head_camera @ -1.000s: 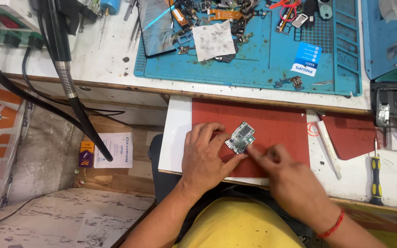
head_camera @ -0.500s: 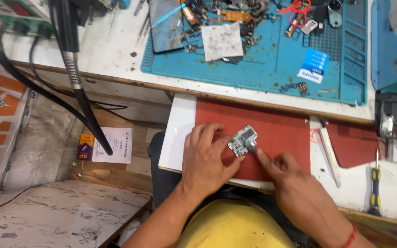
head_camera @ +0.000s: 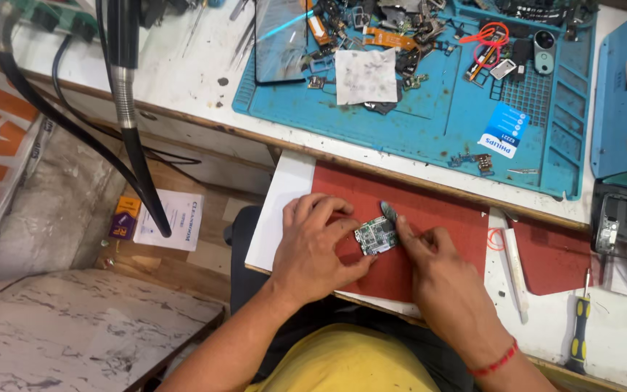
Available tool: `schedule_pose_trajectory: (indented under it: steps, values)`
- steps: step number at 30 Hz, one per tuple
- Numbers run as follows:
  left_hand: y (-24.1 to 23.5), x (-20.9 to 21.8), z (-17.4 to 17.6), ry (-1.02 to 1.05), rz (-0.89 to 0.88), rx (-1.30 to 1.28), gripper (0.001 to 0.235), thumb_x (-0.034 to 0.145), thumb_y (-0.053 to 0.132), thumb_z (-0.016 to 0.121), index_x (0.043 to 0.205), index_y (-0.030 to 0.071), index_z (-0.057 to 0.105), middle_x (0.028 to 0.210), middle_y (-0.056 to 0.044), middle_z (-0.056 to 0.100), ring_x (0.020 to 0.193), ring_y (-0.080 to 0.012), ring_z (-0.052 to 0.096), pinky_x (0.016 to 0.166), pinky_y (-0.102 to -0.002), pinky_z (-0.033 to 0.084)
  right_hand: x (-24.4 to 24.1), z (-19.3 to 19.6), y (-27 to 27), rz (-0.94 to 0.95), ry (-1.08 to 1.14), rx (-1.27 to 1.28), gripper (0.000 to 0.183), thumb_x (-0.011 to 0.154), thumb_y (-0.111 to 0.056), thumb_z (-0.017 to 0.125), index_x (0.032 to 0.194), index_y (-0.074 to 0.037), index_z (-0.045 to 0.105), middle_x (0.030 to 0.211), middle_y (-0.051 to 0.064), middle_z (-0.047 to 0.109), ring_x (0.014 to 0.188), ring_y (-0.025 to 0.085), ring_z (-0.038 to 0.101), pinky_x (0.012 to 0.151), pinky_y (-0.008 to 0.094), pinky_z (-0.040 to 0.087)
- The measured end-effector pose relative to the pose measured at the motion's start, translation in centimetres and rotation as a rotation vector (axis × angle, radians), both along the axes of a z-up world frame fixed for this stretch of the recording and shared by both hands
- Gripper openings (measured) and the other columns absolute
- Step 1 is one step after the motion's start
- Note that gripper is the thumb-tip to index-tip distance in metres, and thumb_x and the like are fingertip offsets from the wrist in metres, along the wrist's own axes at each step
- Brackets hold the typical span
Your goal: The person uses a purple-handled tool to scrape and clean the surface of a small green circuit board placed on a red mat. They repeatedly rub the tool across the board's surface, focusing on specific areas, while holding the board steady with their left hand.
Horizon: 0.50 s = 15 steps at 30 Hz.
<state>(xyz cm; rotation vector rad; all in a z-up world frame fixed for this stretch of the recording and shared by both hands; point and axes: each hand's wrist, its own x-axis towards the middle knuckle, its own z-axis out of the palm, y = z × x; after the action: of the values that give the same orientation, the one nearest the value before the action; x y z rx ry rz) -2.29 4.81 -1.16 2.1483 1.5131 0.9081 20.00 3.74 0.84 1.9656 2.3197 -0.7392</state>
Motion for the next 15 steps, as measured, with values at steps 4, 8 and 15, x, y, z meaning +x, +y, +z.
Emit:
schedule_pose_trajectory:
  steps: [4,8,15]
  values:
    - [0.4,-0.3,0.5,-0.027,-0.014,-0.018,0.044,0.069,0.039,0.088,0.1,0.009,0.078,0.116,-0.006,0.064,0.122,-0.029,0.052,0.108,-0.049,0.033,0.4,1.3,-0.6,0.012,0.02,0.071,0.073,0.082,0.0,0.051,0.152,-0.022,0.05,0.116,0.016,0.061,0.079,0.041,0.068,0.065,0.049,0.057]
    - [-0.4,0.0,0.1,-0.025,-0.021,-0.042,0.044,0.068,0.038,0.089,0.098,0.008,0.078,0.116,-0.005,0.064,0.121,-0.0284,0.052,0.108,-0.049,0.032,0.4,0.7,-1.8,0.056,0.064,0.086,0.072,0.081,0.003,0.051,0.15,-0.019,0.052,0.113,0.015,0.063,0.073,0.038,0.069,0.064,0.048,0.057]
    - [-0.2,-0.3,0.2,-0.026,-0.001,-0.035,0.043,0.068,0.039,0.089,0.097,0.009,0.08,0.115,-0.005,0.064,0.122,-0.0278,0.051,0.108,-0.048,0.033,-0.1,0.7,-1.5,0.074,0.005,0.01,0.075,0.082,0.001,0.052,0.152,-0.024,0.052,0.108,0.012,0.064,0.069,0.037,0.07,0.065,0.048,0.057]
